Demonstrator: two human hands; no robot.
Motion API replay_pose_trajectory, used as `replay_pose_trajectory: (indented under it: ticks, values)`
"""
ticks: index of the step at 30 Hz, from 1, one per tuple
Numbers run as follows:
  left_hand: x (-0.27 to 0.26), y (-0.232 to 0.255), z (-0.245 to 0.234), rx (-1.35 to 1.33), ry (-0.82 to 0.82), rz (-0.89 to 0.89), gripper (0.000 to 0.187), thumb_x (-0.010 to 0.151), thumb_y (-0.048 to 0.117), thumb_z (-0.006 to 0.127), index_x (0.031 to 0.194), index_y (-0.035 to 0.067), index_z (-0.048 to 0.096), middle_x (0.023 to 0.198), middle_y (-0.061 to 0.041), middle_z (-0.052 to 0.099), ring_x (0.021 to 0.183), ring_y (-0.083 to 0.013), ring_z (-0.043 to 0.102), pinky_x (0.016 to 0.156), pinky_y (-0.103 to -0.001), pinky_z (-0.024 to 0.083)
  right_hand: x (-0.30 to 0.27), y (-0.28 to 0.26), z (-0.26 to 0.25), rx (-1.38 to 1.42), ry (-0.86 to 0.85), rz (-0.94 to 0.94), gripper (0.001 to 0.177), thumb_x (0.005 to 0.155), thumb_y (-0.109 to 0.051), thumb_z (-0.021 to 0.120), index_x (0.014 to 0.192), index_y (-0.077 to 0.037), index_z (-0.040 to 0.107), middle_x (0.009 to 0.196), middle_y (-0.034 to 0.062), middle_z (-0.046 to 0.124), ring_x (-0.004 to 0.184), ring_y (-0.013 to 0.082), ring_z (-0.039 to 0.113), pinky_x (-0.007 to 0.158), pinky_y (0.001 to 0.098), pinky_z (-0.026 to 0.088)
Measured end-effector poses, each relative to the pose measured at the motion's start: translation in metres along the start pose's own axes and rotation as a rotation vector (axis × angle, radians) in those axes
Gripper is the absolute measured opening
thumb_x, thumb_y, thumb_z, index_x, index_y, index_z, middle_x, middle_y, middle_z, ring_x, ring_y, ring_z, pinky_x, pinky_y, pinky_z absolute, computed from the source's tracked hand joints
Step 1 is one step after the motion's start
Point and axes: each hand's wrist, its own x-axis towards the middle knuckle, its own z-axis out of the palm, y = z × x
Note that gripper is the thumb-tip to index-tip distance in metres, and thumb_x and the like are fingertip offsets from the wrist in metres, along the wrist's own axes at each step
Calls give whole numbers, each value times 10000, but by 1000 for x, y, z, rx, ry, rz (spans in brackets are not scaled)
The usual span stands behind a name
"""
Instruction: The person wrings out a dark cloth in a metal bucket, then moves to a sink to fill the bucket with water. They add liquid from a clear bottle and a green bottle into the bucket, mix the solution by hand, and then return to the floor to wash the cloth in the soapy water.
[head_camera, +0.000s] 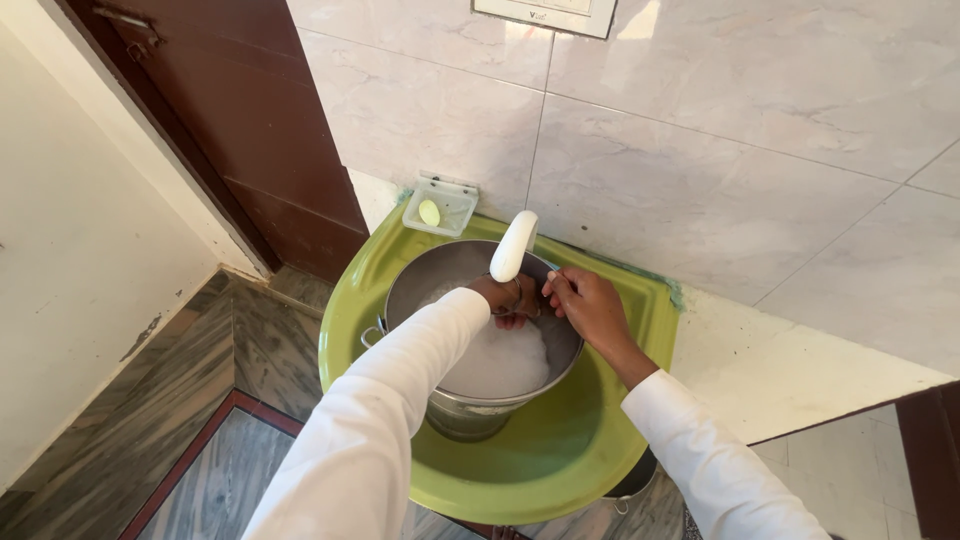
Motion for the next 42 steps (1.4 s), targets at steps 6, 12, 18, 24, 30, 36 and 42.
replay_pose_trajectory:
  ticks: [6,12,18,24,30,36,42]
  values:
    - [18,-20,-3,-257,-87,0,307,968,313,599,868,34,680,743,-86,717,620,-185,682,558,-298,516,2,-13,-4,-52,-31,44,333,995,-307,557,839,-68,729,664,25,695,581,129,668,597,299,525]
    - [1,-57,-28,-479,-210,128,222,994,217,580,980,19,679,816,-100,742,672,-200,719,630,-316,606,34,3,20,-195,-315,158,314,988,-311,576,902,-49,728,732,69,717,651,176,706,636,328,576]
    - [-54,-85,-69,-500,-4,22,451,1076,328,448,926,-29,679,767,-169,727,623,-252,726,580,-354,629,97,59,101,336,-736,360,251,984,-252,607,975,-32,726,884,103,744,762,192,738,719,320,644]
    - [-107,-105,-85,-371,120,41,416,1061,336,480,903,13,690,763,-105,714,551,-194,685,487,-320,547,136,50,149,824,-529,639,407,1032,-346,553,678,-191,425,614,-38,464,472,71,396,374,212,295]
    - [-138,-119,-97,-319,136,114,342,1039,314,525,935,41,703,789,-57,716,579,-152,692,509,-290,545,117,52,140,869,-770,505,394,1024,-340,540,681,-156,474,544,-34,448,378,70,323,326,258,256]
    - [-148,-120,-99,-307,125,160,327,1034,321,516,958,66,707,795,-27,721,593,-127,699,530,-274,553,78,32,88,353,-980,521,292,1023,-239,534,1047,6,692,1069,171,770,884,240,785,799,354,654]
    - [-153,-114,-101,-275,138,202,320,1028,317,525,955,68,713,792,-20,727,589,-121,701,530,-269,555,60,-14,74,114,-885,455,397,968,-253,535,1204,17,706,1171,174,779,1039,251,766,922,365,626]
